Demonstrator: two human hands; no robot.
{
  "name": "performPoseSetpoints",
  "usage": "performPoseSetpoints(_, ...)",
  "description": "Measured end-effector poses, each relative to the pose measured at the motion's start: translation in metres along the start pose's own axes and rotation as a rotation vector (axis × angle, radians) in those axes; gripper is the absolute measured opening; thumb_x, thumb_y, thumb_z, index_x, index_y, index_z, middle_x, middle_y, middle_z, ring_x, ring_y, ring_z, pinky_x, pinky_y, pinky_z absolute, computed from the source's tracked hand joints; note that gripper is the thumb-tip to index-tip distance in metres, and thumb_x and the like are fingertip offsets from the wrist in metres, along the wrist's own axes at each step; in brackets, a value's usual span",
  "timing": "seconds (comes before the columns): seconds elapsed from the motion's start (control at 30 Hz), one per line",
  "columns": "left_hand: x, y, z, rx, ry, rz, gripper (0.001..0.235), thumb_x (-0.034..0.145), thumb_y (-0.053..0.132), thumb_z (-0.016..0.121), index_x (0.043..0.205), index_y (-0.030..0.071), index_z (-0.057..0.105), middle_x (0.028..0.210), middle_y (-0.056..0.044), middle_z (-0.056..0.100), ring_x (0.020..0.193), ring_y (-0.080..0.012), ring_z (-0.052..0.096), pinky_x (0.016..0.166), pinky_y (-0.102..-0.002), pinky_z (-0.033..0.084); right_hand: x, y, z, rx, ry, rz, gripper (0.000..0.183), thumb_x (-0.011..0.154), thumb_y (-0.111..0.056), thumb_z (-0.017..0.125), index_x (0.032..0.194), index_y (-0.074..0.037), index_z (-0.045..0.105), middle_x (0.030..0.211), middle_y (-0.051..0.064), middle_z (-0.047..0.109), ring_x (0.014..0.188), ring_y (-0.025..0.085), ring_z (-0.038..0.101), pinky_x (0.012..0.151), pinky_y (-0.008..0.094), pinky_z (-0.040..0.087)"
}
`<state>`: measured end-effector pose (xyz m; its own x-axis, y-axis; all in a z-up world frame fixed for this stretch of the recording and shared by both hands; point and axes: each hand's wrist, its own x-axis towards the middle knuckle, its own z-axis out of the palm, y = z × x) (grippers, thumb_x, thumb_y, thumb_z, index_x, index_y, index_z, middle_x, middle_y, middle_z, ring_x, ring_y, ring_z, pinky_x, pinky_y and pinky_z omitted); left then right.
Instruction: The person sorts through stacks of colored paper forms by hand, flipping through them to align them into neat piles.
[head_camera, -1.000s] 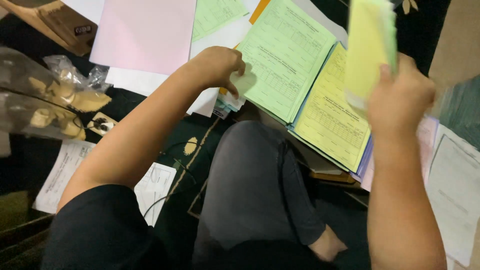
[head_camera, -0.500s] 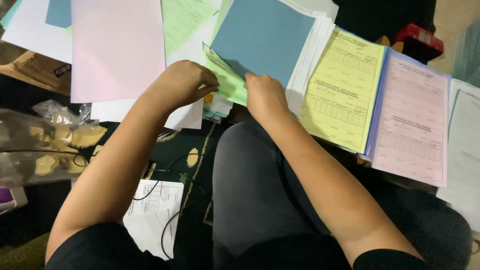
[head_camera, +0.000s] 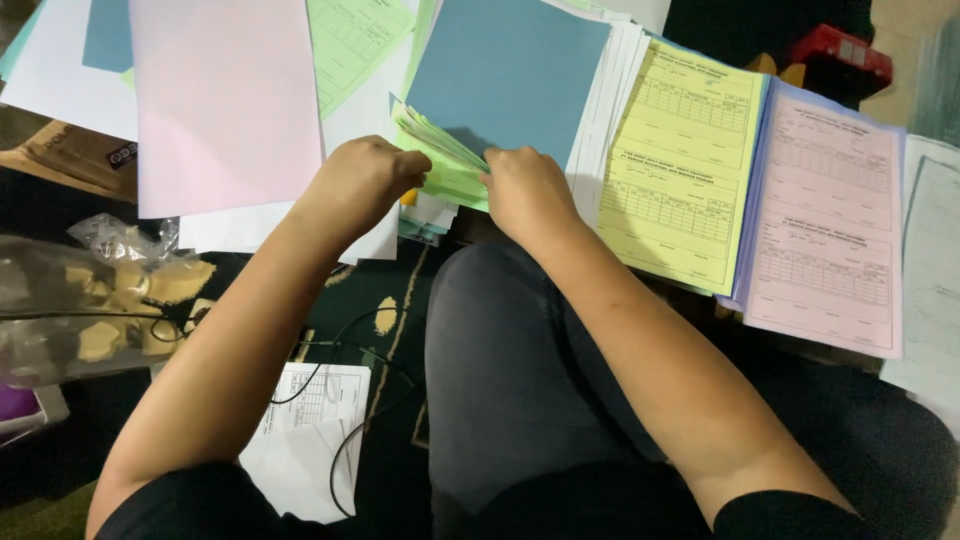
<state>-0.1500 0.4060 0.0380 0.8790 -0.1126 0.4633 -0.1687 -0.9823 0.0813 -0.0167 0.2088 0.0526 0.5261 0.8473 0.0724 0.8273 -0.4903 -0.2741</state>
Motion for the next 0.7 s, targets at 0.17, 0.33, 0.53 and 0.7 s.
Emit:
performPoseSetpoints(0.17, 0.013, 0.000, 0.000, -0.004, 0.195, 0.053, 0.012, 0.101, 0.015, 0.078, 0.091, 0.015, 0.072, 0.063, 0.001, 0.064, 0.064, -0.0209, 0.068, 0.074, -0.032, 0.057, -0.014, -0.024, -0.004, 0.020, 0.021, 0.050, 0.026, 0.098, -0.015, 0.060, 0.108, 0.008, 0.067, 0.080, 0.028, 0.071, 0.075, 0.050, 0.073, 0.066, 0.058, 0.060)
performPoseSetpoints(0.33, 0.048, 0.053, -0.005, -0.014, 0.366, 0.106, 0.014, 0.105, 0.007, 0.078, 0.099, 0.020, 0.075, 0.074, 0.001, 0.063, 0.072, -0.0216, 0.067, 0.073, -0.035, 0.050, -0.005, 0.014, 0.012, 0.055, 0.122, 0.193, 0.022, 0.091, -0.016, 0.063, 0.106, 0.000, 0.067, 0.082, 0.023, 0.073, 0.080, 0.049, 0.074, 0.068, 0.058, 0.062)
performPoseSetpoints(0.53, 0.097, 0.242, -0.003, -0.346, 0.560, -0.271, 0.038, 0.083, -0.015, 0.069, 0.119, -0.008, 0.064, 0.119, -0.022, 0.070, 0.112, -0.0400, 0.064, 0.103, -0.046, 0.047, -0.027, 0.154, -0.112, 0.729, 0.424, 0.566, 0.033, 0.084, -0.024, 0.073, 0.106, 0.000, 0.073, 0.079, 0.007, 0.078, 0.063, 0.015, 0.076, 0.057, 0.028, 0.063)
performPoseSetpoints(0.7, 0.155, 0.345, 0.036, -0.730, 0.263, 0.017, 0.030, 0.082, -0.001, 0.072, 0.111, -0.002, 0.065, 0.105, -0.014, 0.069, 0.093, -0.0345, 0.064, 0.088, -0.042, 0.051, -0.214, 0.267, -0.221, 0.108, 1.108, 0.523, 0.060, 0.099, -0.006, 0.085, 0.139, 0.002, 0.042, 0.135, 0.027, 0.058, 0.122, 0.039, 0.063, 0.108, 0.045, 0.049)
